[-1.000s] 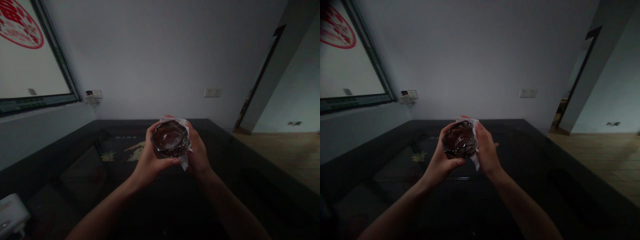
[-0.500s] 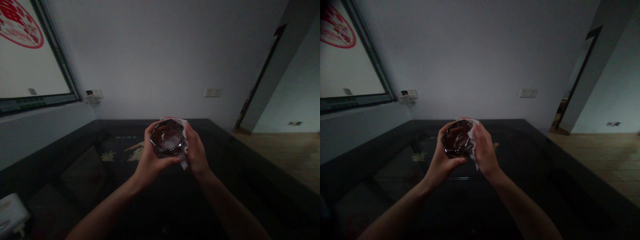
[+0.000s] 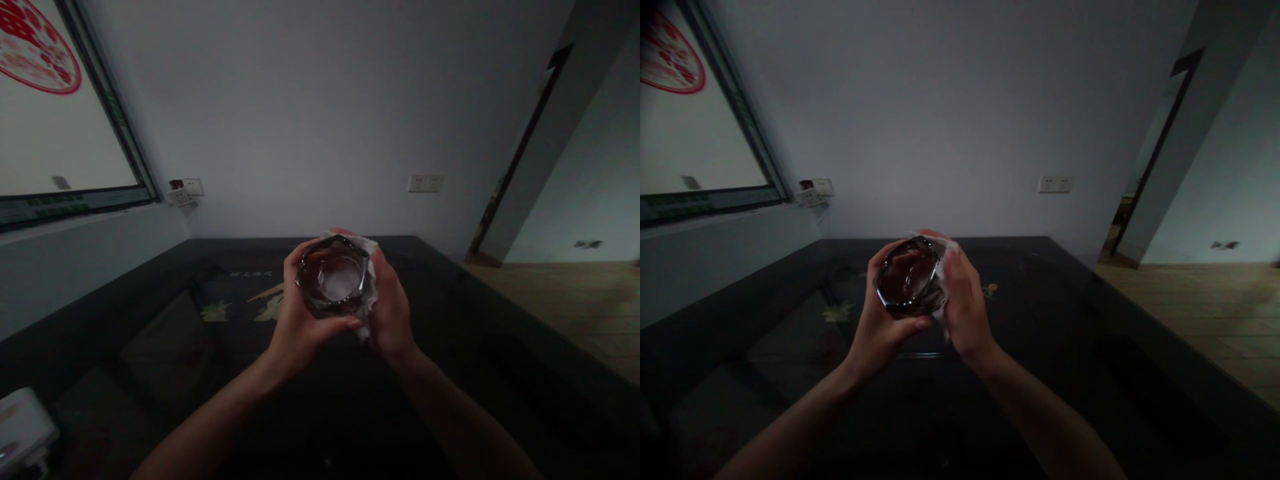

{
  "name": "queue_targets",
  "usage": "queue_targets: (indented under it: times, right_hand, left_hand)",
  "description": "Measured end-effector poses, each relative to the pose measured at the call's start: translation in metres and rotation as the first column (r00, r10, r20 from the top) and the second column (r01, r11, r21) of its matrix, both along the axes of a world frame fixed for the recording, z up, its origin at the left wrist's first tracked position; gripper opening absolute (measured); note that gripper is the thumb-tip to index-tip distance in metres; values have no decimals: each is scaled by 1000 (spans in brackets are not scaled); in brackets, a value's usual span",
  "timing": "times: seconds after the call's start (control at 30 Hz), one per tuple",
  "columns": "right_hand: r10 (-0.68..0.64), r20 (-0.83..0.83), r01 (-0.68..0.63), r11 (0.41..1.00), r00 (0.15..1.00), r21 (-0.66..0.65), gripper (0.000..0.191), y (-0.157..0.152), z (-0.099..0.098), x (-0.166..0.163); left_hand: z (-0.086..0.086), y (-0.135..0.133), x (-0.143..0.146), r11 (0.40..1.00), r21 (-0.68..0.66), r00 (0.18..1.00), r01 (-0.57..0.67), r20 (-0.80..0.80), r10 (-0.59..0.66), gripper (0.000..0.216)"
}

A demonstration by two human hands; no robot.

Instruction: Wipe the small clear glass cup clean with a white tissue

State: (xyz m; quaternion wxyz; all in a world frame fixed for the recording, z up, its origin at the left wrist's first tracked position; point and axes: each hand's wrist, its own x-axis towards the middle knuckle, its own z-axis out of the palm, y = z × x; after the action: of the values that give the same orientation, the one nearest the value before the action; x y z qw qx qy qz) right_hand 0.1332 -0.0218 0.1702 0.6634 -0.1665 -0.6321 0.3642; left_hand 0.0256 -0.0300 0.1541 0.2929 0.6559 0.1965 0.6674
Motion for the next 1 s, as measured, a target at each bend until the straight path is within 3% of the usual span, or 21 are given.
queue_targets:
  times: [0.1,0.3,0.37,0.5,0.57,0.63,0.73,0.8,0.9,1.0]
  right_hand:
    - [-6,15,7,999,1000,-49,43,3,1,1]
    - [-282,30,267,935,959,231,43,-8,-9,-4]
    - [-232,32,221,954,972,204,41,-5,-9,-4]
    - [-24,6,24,1000,1000,13,36,5,-2,0]
    - [-23,2,23,999,1000,-22,38,6,1,1]
    - [-114,14,114,993,993,30,35,3,0,1]
    - [-288,37,274,937,957,218,35,-4,-5,-1]
    - [-328,33,304,906,944,296,38,-5,-8,-3]
    - [-235,19,227,956,972,187,36,1,-7,-3]
    - [-36,1,36,999,999,-3,35,7,-1,-1]
  left_hand:
    - [0,-1,1,999,-16,999,33,-9,-33,87]
    - [4,0,-5,998,-62,999,26,-26,-27,76]
    - [3,1,-6,998,-64,999,22,-30,-24,76]
    - [0,4,-3,998,-51,998,49,-29,-50,84]
    - [-1,4,-2,996,-58,997,73,-26,-74,85]
    - [-1,2,-2,993,-81,996,84,-27,-87,84]
    - [2,1,-4,993,-91,996,74,-34,-78,76]
    - [2,1,-5,995,-82,997,61,-34,-64,74]
    - [0,3,-5,996,-78,999,30,-31,-32,79]
    - [-5,6,-3,997,-78,999,23,-31,-25,85]
